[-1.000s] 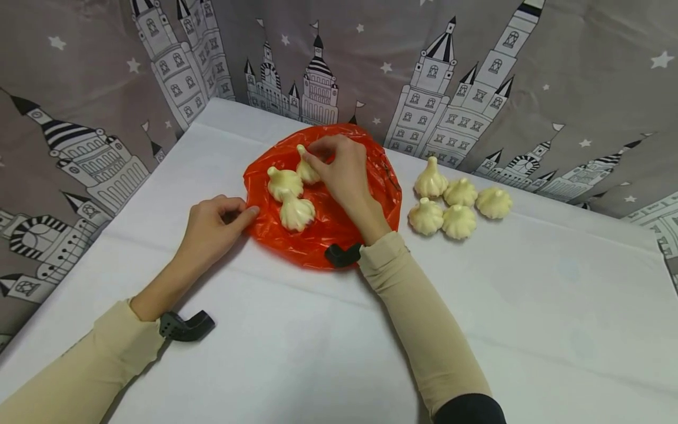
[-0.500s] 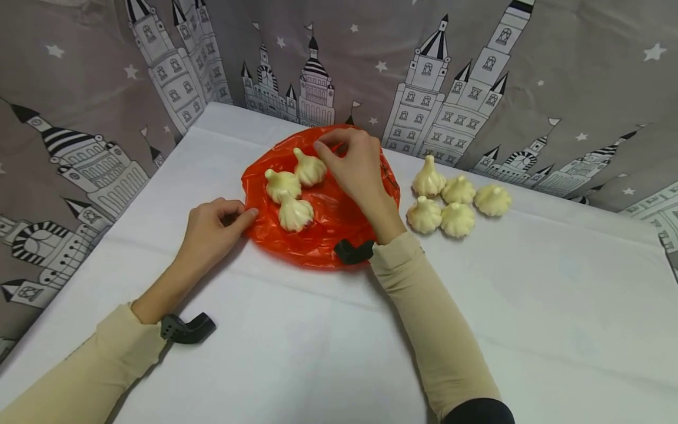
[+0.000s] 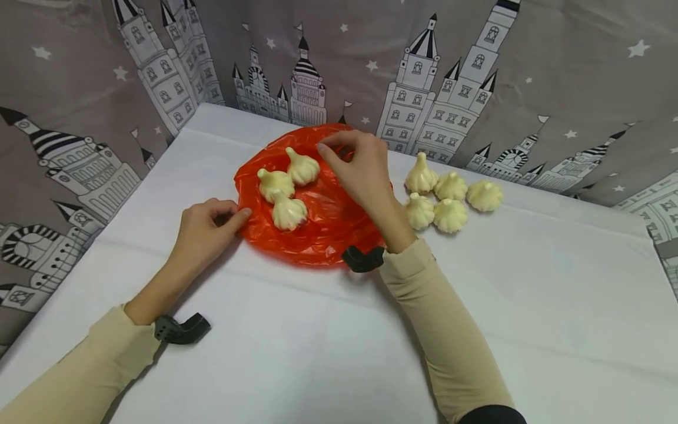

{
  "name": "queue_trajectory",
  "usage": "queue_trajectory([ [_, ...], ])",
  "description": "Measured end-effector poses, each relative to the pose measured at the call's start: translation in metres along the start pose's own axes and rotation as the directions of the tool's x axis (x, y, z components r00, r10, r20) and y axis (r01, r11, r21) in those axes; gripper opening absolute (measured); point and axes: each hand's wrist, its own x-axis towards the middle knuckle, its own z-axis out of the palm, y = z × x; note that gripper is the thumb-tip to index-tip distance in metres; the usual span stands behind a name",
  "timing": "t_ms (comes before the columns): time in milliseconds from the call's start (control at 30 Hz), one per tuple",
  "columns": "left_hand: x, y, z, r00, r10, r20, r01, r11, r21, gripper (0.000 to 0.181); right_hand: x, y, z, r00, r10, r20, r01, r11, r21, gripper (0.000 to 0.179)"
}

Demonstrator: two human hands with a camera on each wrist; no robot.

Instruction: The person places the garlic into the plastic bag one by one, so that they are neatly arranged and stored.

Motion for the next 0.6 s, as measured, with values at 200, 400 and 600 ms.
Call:
queue_trajectory([
  [200, -0.002, -0.001, 0.002, 1.000, -0.022, 0.001, 0.022, 1.000, 0.015, 0.023, -0.015, 0.006, -0.018, 1.000, -0.022, -0.019, 0.022, 1.000, -0.017, 0.015],
  [400, -0.001, 0.001, 0.001, 1.000, -0.027, 0.002, 0.027, 0.999, 0.018, 0.023, -0.023, 0.011, -0.038, 1.000, -0.007, -0.030, 0.006, 1.000, -0.022, 0.017],
  [600, 0.000, 0.002, 0.002, 0.999, -0.039, 0.015, 0.039, 0.999, 0.014, 0.024, -0.035, 0.023, -0.059, 0.998, 0.016, -0.053, -0.018, 1.000, -0.020, 0.017],
])
